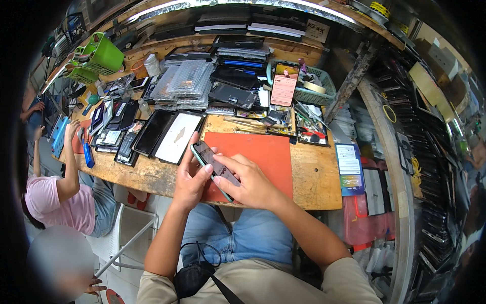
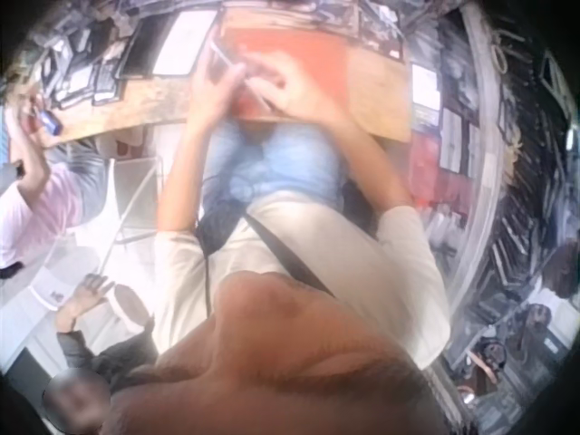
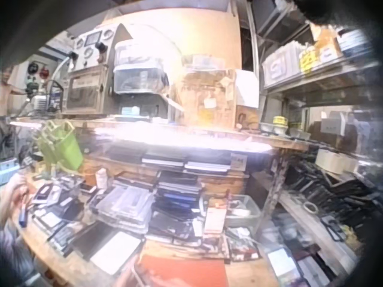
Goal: The person disassembles a smartphone, removes the back cover, and uses a screwdriver to detach internal components. They then reassemble the device by reconnecting cables and securing the back cover.
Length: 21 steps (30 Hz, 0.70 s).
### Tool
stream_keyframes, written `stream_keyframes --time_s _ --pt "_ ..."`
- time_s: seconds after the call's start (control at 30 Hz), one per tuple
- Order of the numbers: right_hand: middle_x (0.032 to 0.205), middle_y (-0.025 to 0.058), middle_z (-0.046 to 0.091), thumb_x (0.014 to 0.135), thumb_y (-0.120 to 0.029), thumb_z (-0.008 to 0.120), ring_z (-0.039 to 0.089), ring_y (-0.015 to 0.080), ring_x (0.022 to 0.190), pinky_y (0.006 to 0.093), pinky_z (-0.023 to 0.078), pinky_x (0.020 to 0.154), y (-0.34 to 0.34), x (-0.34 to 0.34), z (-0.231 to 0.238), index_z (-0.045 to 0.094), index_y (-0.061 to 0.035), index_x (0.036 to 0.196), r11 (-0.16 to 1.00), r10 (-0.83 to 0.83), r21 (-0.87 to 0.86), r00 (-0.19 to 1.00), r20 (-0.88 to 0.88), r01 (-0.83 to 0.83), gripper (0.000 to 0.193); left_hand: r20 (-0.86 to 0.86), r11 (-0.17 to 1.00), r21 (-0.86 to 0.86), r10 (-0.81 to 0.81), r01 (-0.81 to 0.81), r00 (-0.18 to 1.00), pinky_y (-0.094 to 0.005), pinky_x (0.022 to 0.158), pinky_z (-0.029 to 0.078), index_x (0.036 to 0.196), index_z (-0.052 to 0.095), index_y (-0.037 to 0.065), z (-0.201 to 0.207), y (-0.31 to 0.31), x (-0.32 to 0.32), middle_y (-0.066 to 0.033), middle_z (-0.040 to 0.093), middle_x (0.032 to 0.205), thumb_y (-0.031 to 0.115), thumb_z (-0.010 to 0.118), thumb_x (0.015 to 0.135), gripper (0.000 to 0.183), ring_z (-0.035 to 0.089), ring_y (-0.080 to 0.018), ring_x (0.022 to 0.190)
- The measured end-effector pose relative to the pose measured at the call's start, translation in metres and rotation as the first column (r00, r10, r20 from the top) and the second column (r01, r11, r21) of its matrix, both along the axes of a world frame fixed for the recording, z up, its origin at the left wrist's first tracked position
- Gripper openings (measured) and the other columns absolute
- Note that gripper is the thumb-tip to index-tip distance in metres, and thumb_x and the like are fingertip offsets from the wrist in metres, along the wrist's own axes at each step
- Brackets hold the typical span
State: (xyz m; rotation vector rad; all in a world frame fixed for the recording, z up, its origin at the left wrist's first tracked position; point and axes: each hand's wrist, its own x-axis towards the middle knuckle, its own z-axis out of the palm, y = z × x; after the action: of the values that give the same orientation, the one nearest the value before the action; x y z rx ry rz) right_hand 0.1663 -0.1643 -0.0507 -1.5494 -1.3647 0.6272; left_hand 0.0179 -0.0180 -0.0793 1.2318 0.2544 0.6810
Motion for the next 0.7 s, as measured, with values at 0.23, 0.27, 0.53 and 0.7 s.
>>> stream_keyframes --time_s 0.23,0.27,0.53,0.7 --pt "0.119 0.02 0.065 0.104 -0.022 0.07 0.068 0.0353 0.104 0.0445 0.057 0.09 -0.005 -0.008 -0.004 0.063 -0.0036 0.15 0.996 -0.029 0.091 0.972 0.231 0.008 0.051 0.106 0.98 -0.175 -0.079 0.096 0.991 -0.0454 0.118 0.049 0.175 0.012 0.007 -0.01 0.007 -0.004 -0.0177 0.058 0.145 0.01 0.082 0.096 0.105 0.062 -0.0289 0.136" --pt "0.119 0.0201 0.065 0.103 -0.022 0.071 0.068 0.0355 0.104 0.0448 0.057 0.09 -0.005 -0.01 -0.007 0.063 -0.0035 0.15 0.994 -0.034 0.109 0.972 0.231 0.009 0.051 0.108 0.979 -0.178 -0.083 0.102 0.991 -0.0457 0.118 0.049 0.175 0.012 0.007 -0.01 0.007 -0.005 -0.0176 0.058 0.145 0.01 0.082 0.096 0.106 0.061 -0.029 0.136" --pt "0.117 0.0212 0.065 0.1 -0.017 0.072 0.069 0.0369 0.103 0.0462 0.058 0.088 -0.002 -0.008 -0.011 0.063 -0.0014 0.148 0.984 -0.066 0.18 0.948 0.313 0.01 0.052 0.127 0.974 -0.189 -0.1 0.123 0.987 -0.0458 0.119 0.048 0.175 0.01 0.006 -0.01 0.007 -0.001 -0.0178 0.055 0.148 0.009 0.081 0.096 0.107 0.06 -0.0289 0.138" --pt "0.115 0.0214 0.066 0.099 -0.016 0.073 0.069 0.0381 0.1 0.0462 0.058 0.088 -0.002 -0.007 0.0 0.064 -0.0012 0.147 0.994 -0.044 0.111 0.95 0.308 0.01 0.051 0.115 0.983 -0.153 -0.081 0.098 0.99 -0.0472 0.119 0.049 0.175 0.011 0.008 -0.013 0.005 -0.001 -0.0195 0.055 0.15 0.009 0.083 0.094 0.108 0.06 -0.0317 0.139"
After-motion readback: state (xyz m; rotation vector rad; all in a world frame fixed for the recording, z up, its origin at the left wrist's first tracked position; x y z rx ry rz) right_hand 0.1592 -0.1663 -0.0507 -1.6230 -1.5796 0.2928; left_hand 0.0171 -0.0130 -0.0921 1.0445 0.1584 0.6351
